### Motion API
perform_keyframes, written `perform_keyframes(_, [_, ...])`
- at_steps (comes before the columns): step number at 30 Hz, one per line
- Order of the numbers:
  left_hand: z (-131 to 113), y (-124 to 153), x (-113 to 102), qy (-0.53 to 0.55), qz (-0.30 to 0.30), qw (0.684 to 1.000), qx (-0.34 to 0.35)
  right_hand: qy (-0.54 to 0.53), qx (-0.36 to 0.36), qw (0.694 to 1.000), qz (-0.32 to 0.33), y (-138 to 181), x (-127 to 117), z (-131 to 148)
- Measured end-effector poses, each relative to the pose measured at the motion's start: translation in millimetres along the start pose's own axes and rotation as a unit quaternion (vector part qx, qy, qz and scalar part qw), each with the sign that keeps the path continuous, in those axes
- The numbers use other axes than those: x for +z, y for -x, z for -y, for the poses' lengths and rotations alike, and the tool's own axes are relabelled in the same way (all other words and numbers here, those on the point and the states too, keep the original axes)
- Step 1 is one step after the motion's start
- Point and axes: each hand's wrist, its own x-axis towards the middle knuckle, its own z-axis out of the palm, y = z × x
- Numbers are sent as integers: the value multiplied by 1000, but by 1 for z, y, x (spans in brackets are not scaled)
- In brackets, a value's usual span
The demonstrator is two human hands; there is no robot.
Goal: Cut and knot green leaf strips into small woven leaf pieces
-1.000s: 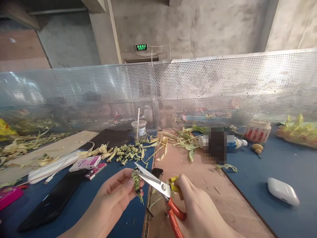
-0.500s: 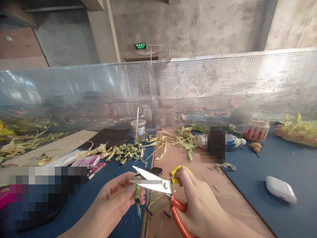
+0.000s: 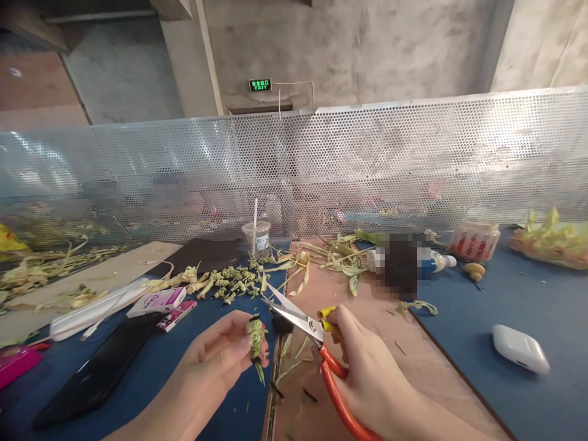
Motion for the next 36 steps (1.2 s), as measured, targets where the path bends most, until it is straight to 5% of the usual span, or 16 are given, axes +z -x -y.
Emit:
perform_keyframes(10, [1,-1,1,-31,-12,999,7,-11,17,1000,11,-2,3,2])
perform_keyframes(22, [8,-8,-4,119,49,992,-19,114,-83,989,-49,-4,-3,-7])
perform_keyframes(28, [12,-12,-7,159,56,985,-23,119,-78,988,-61,-3,1,-13])
perform_keyframes(32, [6,-9,-3,97,30,994,-32,33,-27,998,-42,-5,-1,-10])
perform_keyframes(36, [0,-2,4,-60,-2,997,-38,-204,69,976,27,-8,-6,7])
